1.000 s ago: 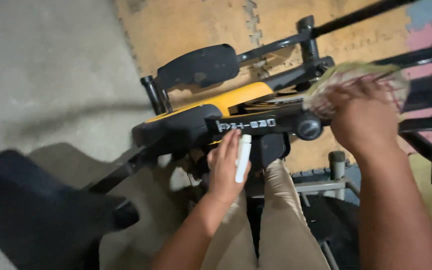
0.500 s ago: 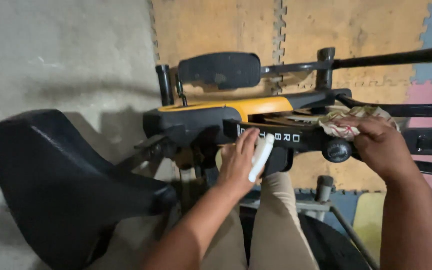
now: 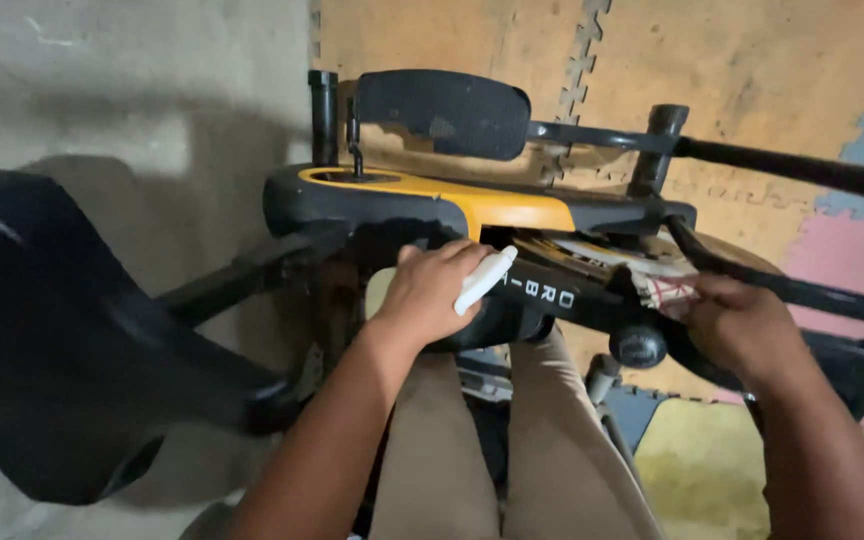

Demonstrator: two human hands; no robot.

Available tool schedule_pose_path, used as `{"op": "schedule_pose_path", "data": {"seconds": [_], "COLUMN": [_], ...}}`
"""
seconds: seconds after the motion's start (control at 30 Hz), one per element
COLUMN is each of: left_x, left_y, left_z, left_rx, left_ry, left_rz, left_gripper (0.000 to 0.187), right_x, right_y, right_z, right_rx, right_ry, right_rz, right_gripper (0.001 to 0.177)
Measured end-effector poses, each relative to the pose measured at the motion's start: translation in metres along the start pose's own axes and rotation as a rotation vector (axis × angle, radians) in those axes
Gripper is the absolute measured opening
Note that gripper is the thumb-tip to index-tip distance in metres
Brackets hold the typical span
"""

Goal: Cleaning various parts of an orbital trainer machine using a spray bottle and a cloth.

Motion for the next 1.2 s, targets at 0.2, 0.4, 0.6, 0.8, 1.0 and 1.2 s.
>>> {"op": "schedule_pose_path", "data": {"seconds": [0.2,0.4,0.6,0.8,1.0,1.2], "left_x": [-0.033,-0.053,-0.04,-0.053,-0.077,-0.102], "left_y": [0.01,0.044,0.029,0.024,0.02,0.025], "left_z": [0.034,0.058,0.068,0.058,0.041,0.029], "left_rx": [-0.107,-0.184,-0.084,0.161,0.452,0.669], "left_ry": [-0.134,-0.229,-0.131,-0.104,-0.172,-0.182], "left_rz": [0.103,0.18,0.104,0.036,-0.206,-0.224], "left_gripper": [0.035,0.028,0.055,0.062,0.05,0.039], "right_x": [-0.049,-0.178,-0.008,0.082,0.019,-0.141], "right_y": [-0.013,-0.009,0.04,0.086,0.241,0.3], "right_z": [0.015,0.045,0.217,0.299,0.248,0.182], "right_rx": [-0.144,-0.147,-0.686,-0.822,-0.514,-0.653], "right_ry": [0.097,0.04,-0.448,-0.389,-0.515,-0.8], "right_rz": [-0.311,-0.33,-1.248,-1.551,-1.496,-0.511], "right_gripper": [0.031,0.043,0.03,0.03,0.05,0.065]}}
Point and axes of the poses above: each hand's wrist, its own z-axis towards the middle knuckle, its own y-axis out of the palm, x = y × z, the point moved 6 cm from there along z, towards the middle knuckle, and after that the axes turned 12 degrees about -y, right-handed, at the moved point
